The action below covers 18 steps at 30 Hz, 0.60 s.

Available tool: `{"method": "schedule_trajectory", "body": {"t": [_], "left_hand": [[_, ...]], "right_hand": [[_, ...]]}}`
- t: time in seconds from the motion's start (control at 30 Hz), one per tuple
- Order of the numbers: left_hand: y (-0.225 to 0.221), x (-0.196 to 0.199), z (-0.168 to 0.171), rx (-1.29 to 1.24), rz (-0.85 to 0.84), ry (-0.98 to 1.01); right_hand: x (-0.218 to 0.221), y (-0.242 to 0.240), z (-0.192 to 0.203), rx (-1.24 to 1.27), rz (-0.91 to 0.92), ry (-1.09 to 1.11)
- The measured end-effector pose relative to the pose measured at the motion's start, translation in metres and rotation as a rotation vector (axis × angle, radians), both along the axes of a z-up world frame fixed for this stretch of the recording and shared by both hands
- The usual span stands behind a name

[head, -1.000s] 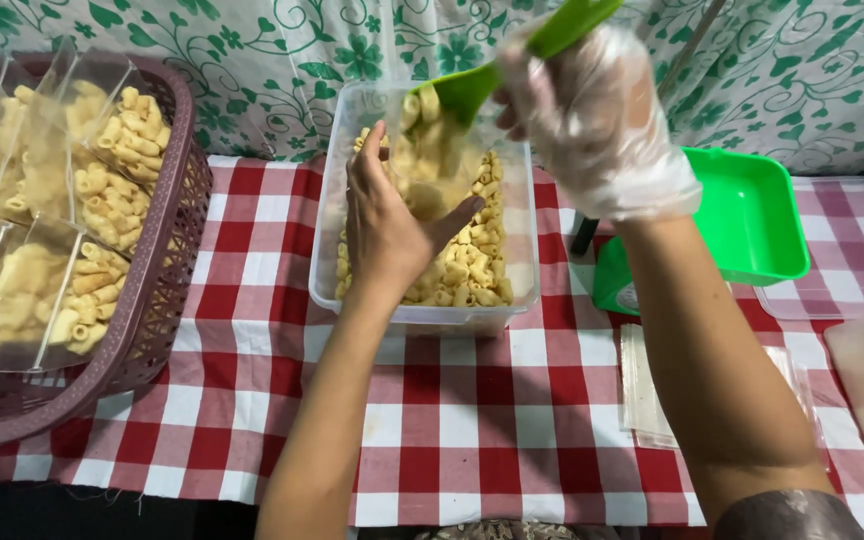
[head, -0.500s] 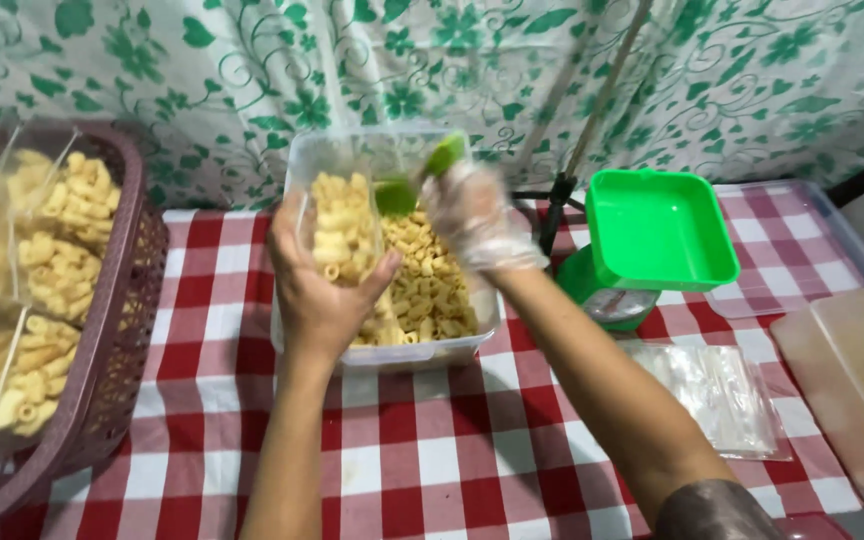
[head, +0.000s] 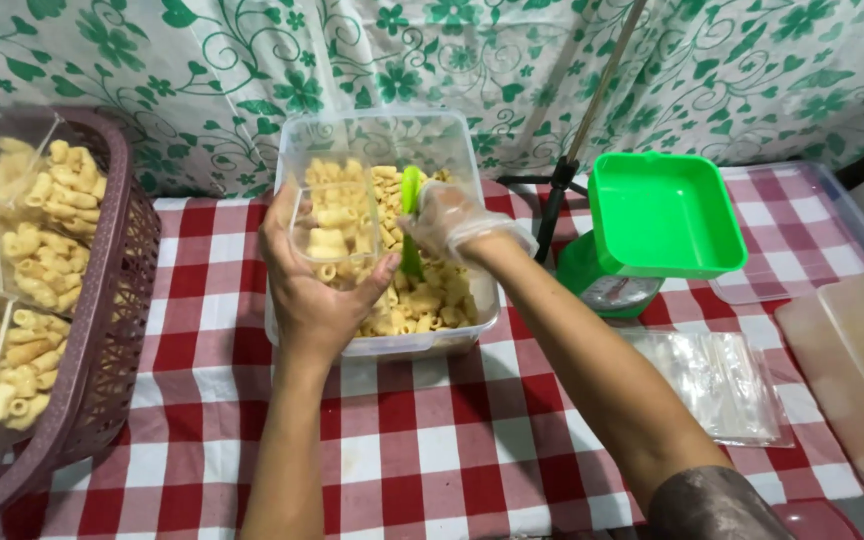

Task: Packing macaroni snacks from a large storage bin into individual plastic bags using a scoop and a scale.

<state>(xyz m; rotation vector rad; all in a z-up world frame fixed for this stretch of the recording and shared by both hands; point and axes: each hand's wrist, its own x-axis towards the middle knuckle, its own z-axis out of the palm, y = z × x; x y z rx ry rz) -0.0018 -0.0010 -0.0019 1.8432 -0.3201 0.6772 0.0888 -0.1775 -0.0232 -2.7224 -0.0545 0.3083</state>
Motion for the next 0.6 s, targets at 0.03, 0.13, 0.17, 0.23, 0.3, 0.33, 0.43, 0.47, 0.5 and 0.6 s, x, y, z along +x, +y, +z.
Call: {"method": "schedule_trajectory", "body": {"t": [0.03,0.13,0.17,0.23,0.3,0.33,0.43,0.47,0.5,0.6], "left_hand": [[0.000,0.000,-0.001,0.016,0.021,-0.048],[0.001,0.000,-0.001,0.040,0.067,-0.121],[0.001,0.001,0.000,0.044,0.083,-0.153],[0.007,0.000,0.000,0.034,0.072,-0.155],[0.010,-0.001,0.000,0.023,0.058,-0.159],[0.011,-0.001,0.000,0.019,0.047,-0.151],[0.011,-0.002,-0.002,0.007,0.034,-0.112],[0.011,-0.002,-0.003,-0.002,0.029,-0.085],[0.010,0.000,-0.006,-0.005,0.030,-0.085],[0.008,0.005,-0.010,0.031,0.089,-0.091]], "right_hand": [[-0.003,0.001,0.014,0.052,-0.027,0.056],[-0.006,0.002,0.033,0.202,-0.067,0.142],[-0.005,0.001,0.036,0.297,-0.088,0.163],[-0.002,0.001,0.029,0.349,-0.110,0.141],[-0.005,0.000,0.032,0.402,-0.134,0.117],[-0.008,-0.001,0.038,0.407,-0.142,0.083],[-0.011,-0.012,0.037,0.574,-0.211,-0.033],[-0.010,-0.017,0.033,0.738,-0.275,-0.119],[-0.009,-0.022,0.038,0.734,-0.274,-0.119],[-0.015,-0.032,0.063,0.685,-0.247,-0.326]]}}
